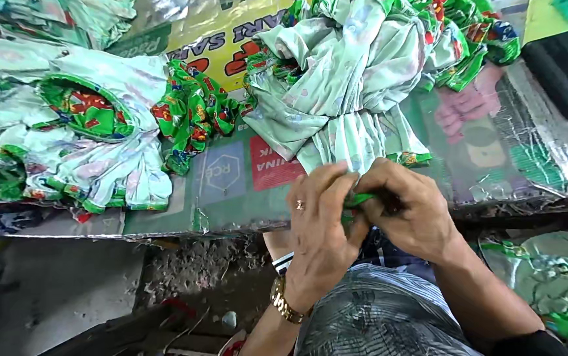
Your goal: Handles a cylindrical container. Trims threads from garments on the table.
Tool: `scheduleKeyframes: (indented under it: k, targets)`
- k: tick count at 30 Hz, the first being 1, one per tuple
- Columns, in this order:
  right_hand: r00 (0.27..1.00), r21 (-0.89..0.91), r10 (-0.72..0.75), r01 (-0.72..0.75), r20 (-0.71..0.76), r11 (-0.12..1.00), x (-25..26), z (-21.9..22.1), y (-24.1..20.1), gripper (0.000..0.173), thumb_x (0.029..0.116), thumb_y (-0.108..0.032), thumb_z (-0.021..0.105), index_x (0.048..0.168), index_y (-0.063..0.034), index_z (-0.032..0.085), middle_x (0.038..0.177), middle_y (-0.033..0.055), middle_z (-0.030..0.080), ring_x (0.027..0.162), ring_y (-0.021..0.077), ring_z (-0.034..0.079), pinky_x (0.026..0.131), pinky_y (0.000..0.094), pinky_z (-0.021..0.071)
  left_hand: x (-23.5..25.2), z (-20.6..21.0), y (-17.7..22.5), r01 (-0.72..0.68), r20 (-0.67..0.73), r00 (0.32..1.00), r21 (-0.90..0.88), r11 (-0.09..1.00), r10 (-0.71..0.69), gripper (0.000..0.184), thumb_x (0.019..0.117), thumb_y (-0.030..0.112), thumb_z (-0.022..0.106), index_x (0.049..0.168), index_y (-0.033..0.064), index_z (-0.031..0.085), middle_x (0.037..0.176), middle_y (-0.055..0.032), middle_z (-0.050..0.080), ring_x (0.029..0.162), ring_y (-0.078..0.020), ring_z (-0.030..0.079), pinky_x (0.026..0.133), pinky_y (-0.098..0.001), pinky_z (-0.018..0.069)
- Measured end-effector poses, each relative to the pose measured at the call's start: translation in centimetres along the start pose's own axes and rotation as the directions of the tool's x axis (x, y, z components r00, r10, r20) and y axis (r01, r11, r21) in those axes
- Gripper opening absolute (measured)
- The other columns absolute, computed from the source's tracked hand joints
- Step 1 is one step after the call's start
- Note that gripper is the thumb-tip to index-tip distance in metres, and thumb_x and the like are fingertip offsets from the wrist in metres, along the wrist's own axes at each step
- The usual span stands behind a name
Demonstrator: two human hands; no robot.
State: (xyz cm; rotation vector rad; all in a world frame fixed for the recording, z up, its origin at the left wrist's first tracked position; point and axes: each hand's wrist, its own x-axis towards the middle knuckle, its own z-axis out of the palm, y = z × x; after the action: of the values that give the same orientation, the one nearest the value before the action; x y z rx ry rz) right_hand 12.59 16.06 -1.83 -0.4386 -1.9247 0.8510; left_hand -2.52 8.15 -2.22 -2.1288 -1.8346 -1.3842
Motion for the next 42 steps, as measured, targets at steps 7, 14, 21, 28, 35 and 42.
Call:
scheduleKeyframes:
  k: [7, 14, 21, 28, 35, 42]
  targets:
    - [0.978, -0.344, -0.08, 0.01, -0.19, 0.939, -0.3, 0.9, 0.6, 0.021, 0.088, -0.005, 0.069, 0.106, -0.0023, 0.06, 0.097, 0.0096, 0.06, 0.072, 0.0079, 0.056, 0.057, 0.0169, 0.0453, 1.1, -0.1, 0.2, 0.141, -0.051, 0.974, -0.626, 0.767, -0.221, 0.009, 0.0997, 0.011, 0.064, 0.108, 0.0126, 0.065, 0.1, 0.0048, 0.068, 0.089, -0.0028, 0.066, 0.078, -0.0201, 0.0577]
    - [0.983, 0.134, 0.112, -0.093, -0.147, 0.987, -0.7, 1.8, 0.6, 0.043, 0.0913, -0.031, 0.078, 0.119, -0.0085, 0.054, 0.102, -0.0011, 0.058, 0.071, -0.0026, 0.052, 0.058, 0.0112, 0.0469, 0.2, 0.3, -0.1, 0.219, 0.118, 0.888, -0.958, 0.184, -0.444, 0.018, 0.1039, 0.03, 0.058, 0.103, 0.0181, 0.072, 0.099, 0.0014, 0.071, 0.095, -0.0083, 0.07, 0.086, -0.03, 0.059]
    - [0.981, 0.07, 0.095, -0.084, -0.169, 0.994, -0.7, 0.8, 1.2, 0.009, 0.0947, -0.002, 0.063, 0.103, -0.0036, 0.065, 0.097, 0.0003, 0.064, 0.083, 0.0002, 0.061, 0.071, 0.0137, 0.0541, -0.3, 0.0, -1.5, 0.088, -0.129, 0.944, -0.789, 0.608, -0.304, 0.012, 0.0999, 0.026, 0.066, 0.091, 0.0193, 0.07, 0.121, 0.0026, 0.065, 0.114, -0.0134, 0.063, 0.093, -0.0294, 0.0569]
    - [0.983, -0.421, -0.178, 0.14, -0.053, 0.896, -2.1, -2.5, 0.5, 0.014, 0.0976, -0.008, 0.062, 0.11, -0.0048, 0.057, 0.1, 0.0093, 0.065, 0.087, 0.0103, 0.064, 0.071, 0.0186, 0.0521, -1.9, -4.6, -2.3, -0.117, -0.142, 0.988, -0.485, 0.867, 0.054, 0.008, 0.1019, 0.015, 0.061, 0.094, 0.0167, 0.061, 0.097, 0.0051, 0.074, 0.099, -0.0103, 0.072, 0.098, -0.0344, 0.0568]
    - [0.886, -0.599, 0.105, 0.215, 0.453, 0.771, -2.0, -2.9, -0.4, 0.016, 0.0948, -0.007, 0.058, 0.103, -0.0053, 0.071, 0.096, 0.0136, 0.065, 0.062, 0.0267, 0.061, 0.044, 0.038, 0.0432, -2.4, -3.4, -3.9, -0.029, 0.259, 0.966, 0.029, 0.999, 0.02, 0.017, 0.0967, 0.025, 0.07, 0.103, 0.0096, 0.067, 0.089, -0.0006, 0.07, 0.09, -0.0109, 0.065, 0.099, -0.0397, 0.0446]
    - [0.978, -0.059, 0.059, -0.049, 0.2, 0.997, 0.1, -1.0, -1.3, 0.023, 0.1065, -0.018, 0.052, 0.107, -0.0041, 0.07, 0.093, -0.0015, 0.063, 0.074, -0.0014, 0.058, 0.06, 0.013, 0.0505, -1.3, -2.3, -3.1, -0.105, 0.344, 0.937, 0.115, 0.988, 0.059, 0.019, 0.0988, 0.024, 0.066, 0.11, 0.0125, 0.075, 0.087, -0.0037, 0.063, 0.08, -0.0168, 0.059, 0.082, -0.0429, 0.0402]
